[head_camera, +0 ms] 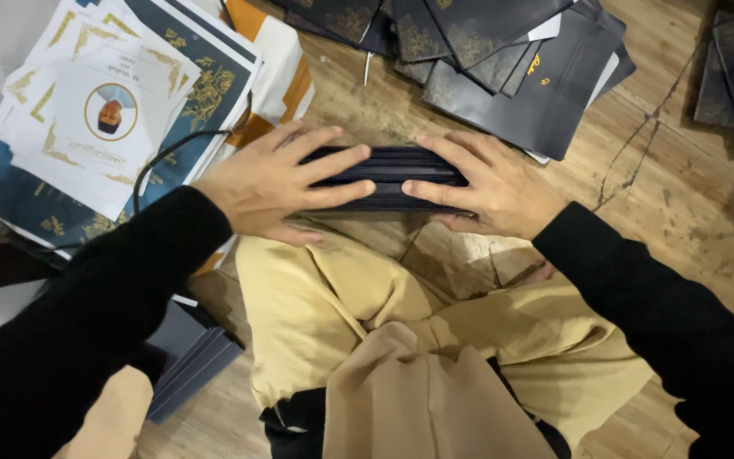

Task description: Stacking and aligning black folders on the floor

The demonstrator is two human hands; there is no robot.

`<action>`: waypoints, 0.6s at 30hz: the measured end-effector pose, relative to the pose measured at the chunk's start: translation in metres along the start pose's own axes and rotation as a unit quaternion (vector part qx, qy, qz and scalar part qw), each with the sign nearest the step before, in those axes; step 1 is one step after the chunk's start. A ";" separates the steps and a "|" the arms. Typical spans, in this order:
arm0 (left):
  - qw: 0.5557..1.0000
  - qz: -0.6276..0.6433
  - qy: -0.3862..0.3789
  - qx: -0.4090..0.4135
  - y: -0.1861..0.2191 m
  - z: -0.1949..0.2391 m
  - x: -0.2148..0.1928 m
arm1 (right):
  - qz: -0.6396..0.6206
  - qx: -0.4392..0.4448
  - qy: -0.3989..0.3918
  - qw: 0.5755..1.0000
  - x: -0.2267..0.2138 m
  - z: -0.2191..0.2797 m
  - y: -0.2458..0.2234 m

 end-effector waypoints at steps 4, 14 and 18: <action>0.995 -0.101 0.008 0.016 -0.006 0.015 -0.012 | -0.013 -0.005 0.005 1.000 -0.001 0.000 0.000; 0.996 -0.082 0.015 -0.014 -0.020 0.051 -0.026 | -0.013 -0.009 0.033 0.999 -0.005 -0.002 0.000; 0.997 -0.071 0.026 -0.018 -0.021 0.057 -0.028 | 0.005 -0.007 0.023 1.000 -0.003 -0.002 0.000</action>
Point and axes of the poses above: each hand's wrist, its own z-axis away from the middle knuckle, its own x-axis out of the palm, y = z × x, the point moved 8 cm from there along -z, towards the middle knuckle, and after that the axes turned 10 degrees about -x, right-handed, at the moved point
